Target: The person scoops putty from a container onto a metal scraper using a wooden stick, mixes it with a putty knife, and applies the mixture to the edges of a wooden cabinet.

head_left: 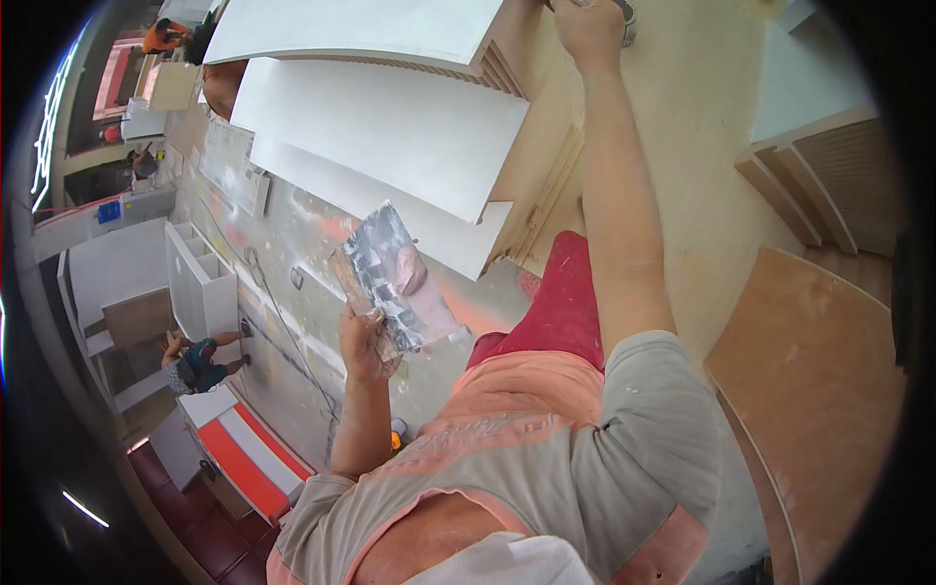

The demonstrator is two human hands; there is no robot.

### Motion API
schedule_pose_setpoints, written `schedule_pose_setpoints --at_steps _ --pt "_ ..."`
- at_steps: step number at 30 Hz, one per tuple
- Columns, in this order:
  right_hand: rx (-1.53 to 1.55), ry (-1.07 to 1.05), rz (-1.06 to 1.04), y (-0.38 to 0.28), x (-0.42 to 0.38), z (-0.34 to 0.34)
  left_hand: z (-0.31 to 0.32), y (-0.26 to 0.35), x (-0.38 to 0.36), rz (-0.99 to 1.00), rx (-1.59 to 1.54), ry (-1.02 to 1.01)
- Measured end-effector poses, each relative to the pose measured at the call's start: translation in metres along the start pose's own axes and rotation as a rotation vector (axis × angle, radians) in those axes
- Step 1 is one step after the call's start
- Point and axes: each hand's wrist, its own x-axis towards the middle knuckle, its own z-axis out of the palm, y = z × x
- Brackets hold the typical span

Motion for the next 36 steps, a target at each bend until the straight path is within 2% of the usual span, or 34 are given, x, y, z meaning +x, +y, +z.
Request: schedule_pose_setpoints --at_steps 3,7,10,13,15,16,19,21,22,24,27,29,31,32,34,36 --pt "0.163 0.012 0.048 -0.025 -0.027 -0.001 -0.012 -0.001 0.001 -0.022 -0.016 -0.094" --pt "0.171 0.03 0.086 -0.046 -0.059 -0.001 -0.015 -0.002 -0.001 -0.04 -0.006 -0.09" --pt "0.069 0.009 0.141 -0.045 -0.081 0.0 -0.017 -0.002 -0.002 -0.047 -0.014 -0.093" --pt "0.077 0.022 0.028 -0.045 -0.093 0.0 -0.012 -0.002 -0.006 -0.044 -0.008 -0.073" --pt "0.075 0.074 -0.214 -0.041 -0.097 0.001 -0.012 -0.002 -0.008 -0.039 0.0 -0.054" --pt "0.075 0.075 -0.214 -0.039 -0.099 -0.001 -0.014 -0.002 -0.009 -0.044 0.005 -0.062" --pt "0.137 -0.015 -0.095 -0.043 -0.105 -0.014 -0.019 -0.005 -0.011 -0.058 0.006 -0.081" --pt "0.332 -0.031 0.232 -0.05 -0.106 -0.025 -0.02 -0.004 -0.012 -0.068 0.0 -0.093" --pt "0.333 -0.031 0.231 -0.047 -0.107 -0.027 -0.018 -0.004 -0.012 -0.058 0.01 -0.077" --pt "0.647 0.042 0.383 -0.043 -0.111 -0.031 -0.018 -0.005 -0.01 -0.047 0.018 -0.061" --pt "0.677 -0.018 0.407 -0.054 -0.129 -0.051 -0.016 -0.009 0.004 -0.026 -0.001 -0.038" --pt "0.587 -0.129 0.396 -0.083 -0.156 -0.066 -0.002 -0.016 0.022 -0.068 -0.066 0.035" --pt "0.406 -0.37 -0.142 -0.102 -0.172 -0.071 0.026 -0.014 0.035 -0.028 -0.103 0.014" --pt "0.412 -0.385 -0.139 -0.11 -0.181 -0.073 0.033 -0.012 0.043 -0.023 -0.109 0.029" --pt "0.243 -0.499 -0.346 -0.123 -0.192 -0.077 0.041 -0.01 0.057 0.061 -0.072 -0.142" --pt "0.205 -0.504 -0.343 -0.115 -0.194 -0.084 0.038 -0.003 0.061 0.097 -0.059 -0.158"
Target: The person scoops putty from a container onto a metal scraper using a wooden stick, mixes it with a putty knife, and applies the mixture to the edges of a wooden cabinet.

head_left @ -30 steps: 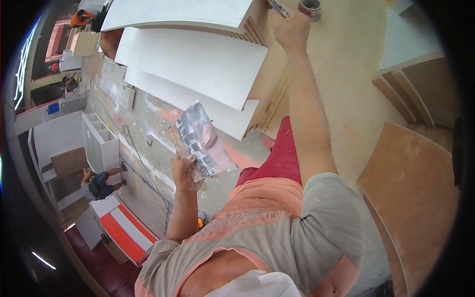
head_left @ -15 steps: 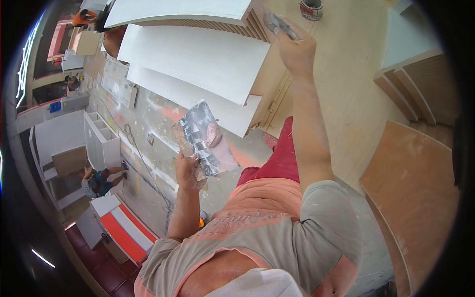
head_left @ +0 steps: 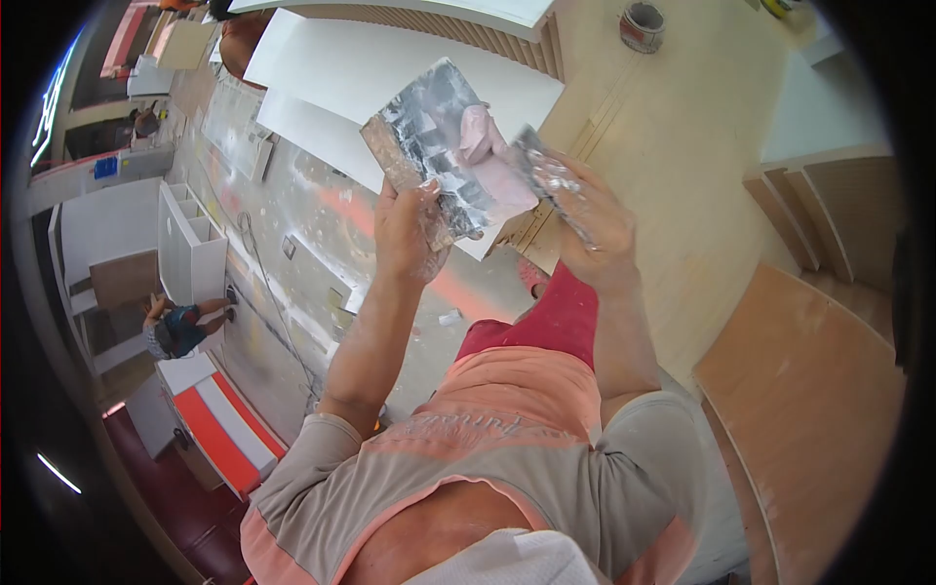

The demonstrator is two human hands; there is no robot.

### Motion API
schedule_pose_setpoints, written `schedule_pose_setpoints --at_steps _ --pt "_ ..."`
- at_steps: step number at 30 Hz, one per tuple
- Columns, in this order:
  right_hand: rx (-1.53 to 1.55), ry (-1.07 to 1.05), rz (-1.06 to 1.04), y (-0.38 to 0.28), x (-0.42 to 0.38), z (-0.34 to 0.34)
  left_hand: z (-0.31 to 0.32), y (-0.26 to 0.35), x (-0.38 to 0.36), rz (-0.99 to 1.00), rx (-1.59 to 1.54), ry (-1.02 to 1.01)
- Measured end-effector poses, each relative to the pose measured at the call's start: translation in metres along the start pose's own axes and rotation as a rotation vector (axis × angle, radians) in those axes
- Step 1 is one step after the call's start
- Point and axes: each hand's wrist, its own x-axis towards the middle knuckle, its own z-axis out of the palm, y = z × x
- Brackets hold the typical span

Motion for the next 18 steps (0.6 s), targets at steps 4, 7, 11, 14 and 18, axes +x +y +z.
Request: schedule_pose_setpoints --at_steps 4,7,11,14,18 --pt "-0.249 -0.098 0.064 0.012 -0.013 -0.021 0.006 0.011 0.002 0.03 0.015 -0.043" --pt "-0.333 0.008 -0.022 -0.015 0.005 -0.043 -0.001 -0.003 0.003 0.119 0.226 0.017" --pt "-0.628 -0.15 -0.161 -0.043 0.026 -0.054 0.008 -0.007 0.001 0.219 0.505 -0.092" --pt "-0.606 0.0 -0.146 -0.034 0.014 -0.069 0.018 -0.004 0.004 0.212 0.383 -0.122" --pt "0.745 0.423 0.864 0.007 -0.019 -0.07 0.031 -0.007 0.02 -0.062 0.257 -0.238"
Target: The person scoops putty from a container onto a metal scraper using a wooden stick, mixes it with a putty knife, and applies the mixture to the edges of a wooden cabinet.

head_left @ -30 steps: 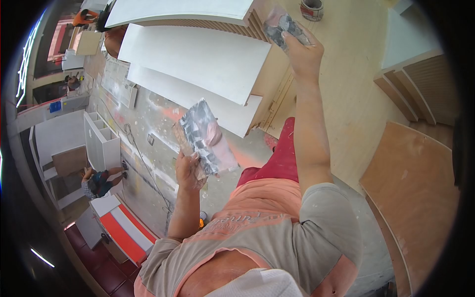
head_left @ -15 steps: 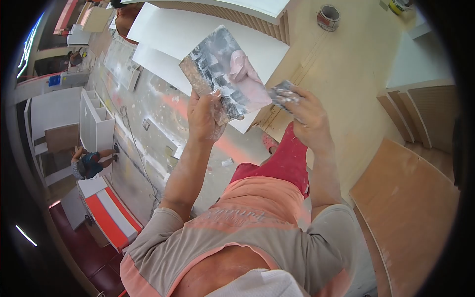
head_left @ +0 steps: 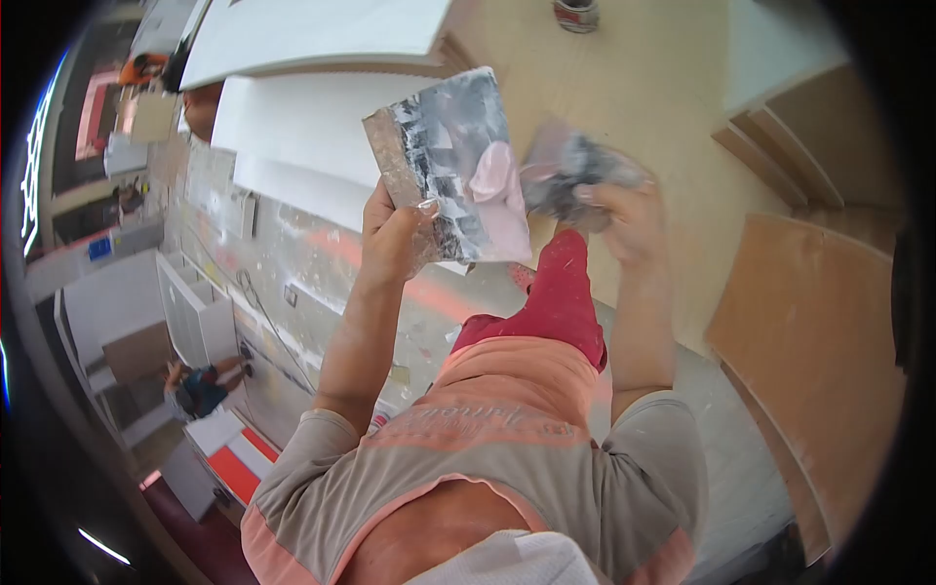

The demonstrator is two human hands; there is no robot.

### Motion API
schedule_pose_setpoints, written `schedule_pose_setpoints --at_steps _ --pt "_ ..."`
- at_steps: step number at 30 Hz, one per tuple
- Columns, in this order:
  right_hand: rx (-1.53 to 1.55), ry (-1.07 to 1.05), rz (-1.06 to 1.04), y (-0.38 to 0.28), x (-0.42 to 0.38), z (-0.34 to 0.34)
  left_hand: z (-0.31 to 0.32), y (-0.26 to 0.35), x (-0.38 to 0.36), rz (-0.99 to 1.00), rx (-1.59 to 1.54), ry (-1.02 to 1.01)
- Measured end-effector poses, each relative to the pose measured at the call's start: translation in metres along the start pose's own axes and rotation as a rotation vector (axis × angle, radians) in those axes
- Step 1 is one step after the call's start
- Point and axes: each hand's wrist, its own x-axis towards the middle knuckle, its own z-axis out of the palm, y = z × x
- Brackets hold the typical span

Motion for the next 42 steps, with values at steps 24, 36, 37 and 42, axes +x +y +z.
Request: schedule_pose_setpoints --at_steps 24,36,37,42 --pt "-1.103 0.125 -0.977 -0.026 -0.04 -0.017 0.06 -0.01 0.012 0.16 0.327 -0.022" --pt "-0.529 0.273 -0.103 0.096 0.077 -0.012 -0.023 0.042 0.006 0.199 0.046 0.22" --pt "-0.52 0.315 -0.119 0.113 0.095 -0.01 -0.023 0.042 0.003 0.196 0.05 0.23" --pt "-0.472 0.354 -0.091 0.142 0.15 0.002 -0.035 0.032 -0.017 0.159 -0.035 0.279"
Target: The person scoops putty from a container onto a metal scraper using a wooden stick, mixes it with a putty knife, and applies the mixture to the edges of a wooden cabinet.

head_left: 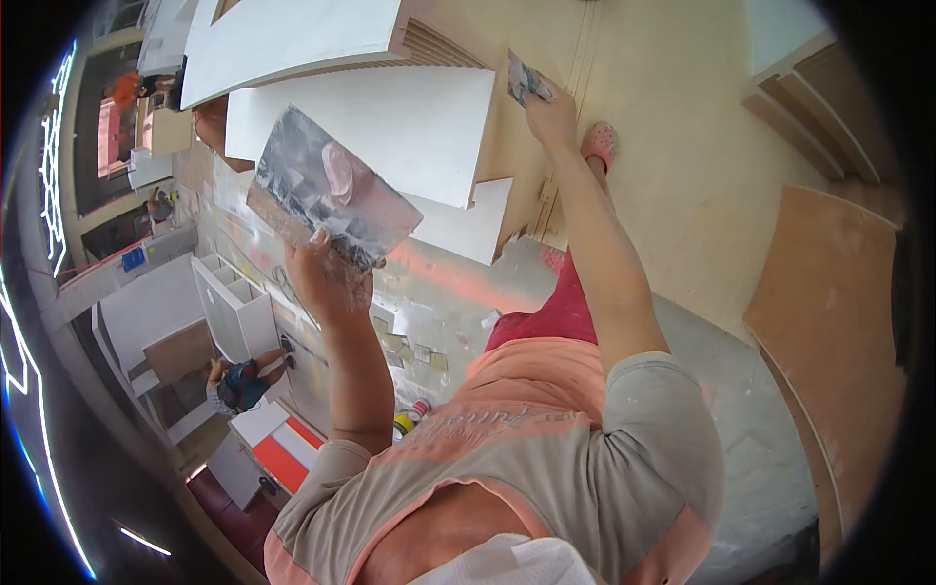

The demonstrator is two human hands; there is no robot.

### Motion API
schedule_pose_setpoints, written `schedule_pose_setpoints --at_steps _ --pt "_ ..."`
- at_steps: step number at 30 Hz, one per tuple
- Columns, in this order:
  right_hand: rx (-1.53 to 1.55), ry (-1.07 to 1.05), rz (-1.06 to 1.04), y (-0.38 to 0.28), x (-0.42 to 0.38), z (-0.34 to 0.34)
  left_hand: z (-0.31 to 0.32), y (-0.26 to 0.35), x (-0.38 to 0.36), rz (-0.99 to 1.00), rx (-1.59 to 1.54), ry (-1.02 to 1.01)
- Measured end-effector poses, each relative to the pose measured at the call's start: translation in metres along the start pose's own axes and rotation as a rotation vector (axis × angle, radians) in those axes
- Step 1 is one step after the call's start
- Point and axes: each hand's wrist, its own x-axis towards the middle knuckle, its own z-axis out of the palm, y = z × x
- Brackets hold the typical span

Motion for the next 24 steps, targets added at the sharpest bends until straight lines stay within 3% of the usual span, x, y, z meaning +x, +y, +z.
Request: schedule_pose_setpoints --at_steps 2,7,9,12,17,21,24 --pt "-0.058 0.012 -0.091 0.008 0.008 0.01 -0.003 -0.002 0.0 0.001 0.0 0.037" --pt "-0.158 0.006 -0.099 -0.004 0.007 0.023 -0.01 -0.007 -0.004 -0.014 -0.007 0.046" --pt "-0.209 0.013 -0.101 -0.005 0.003 0.03 -0.01 -0.013 -0.003 0.015 0.011 0.144" --pt "-0.438 -0.038 -0.109 -0.003 -0.007 0.023 -0.009 -0.019 -0.003 -0.016 -0.032 0.053" --pt "-0.027 -0.065 -0.073 0.014 0.005 0.003 0.003 -0.022 0.0 -0.042 -0.035 0.038" --pt "0.068 -0.034 -0.075 -0.014 -0.003 0.006 0.007 -0.02 0.001 -0.049 -0.003 0.062" --pt "0.114 0.053 -0.242 -0.016 -0.01 0.018 0.014 -0.018 0.0 -0.033 0.021 0.064"
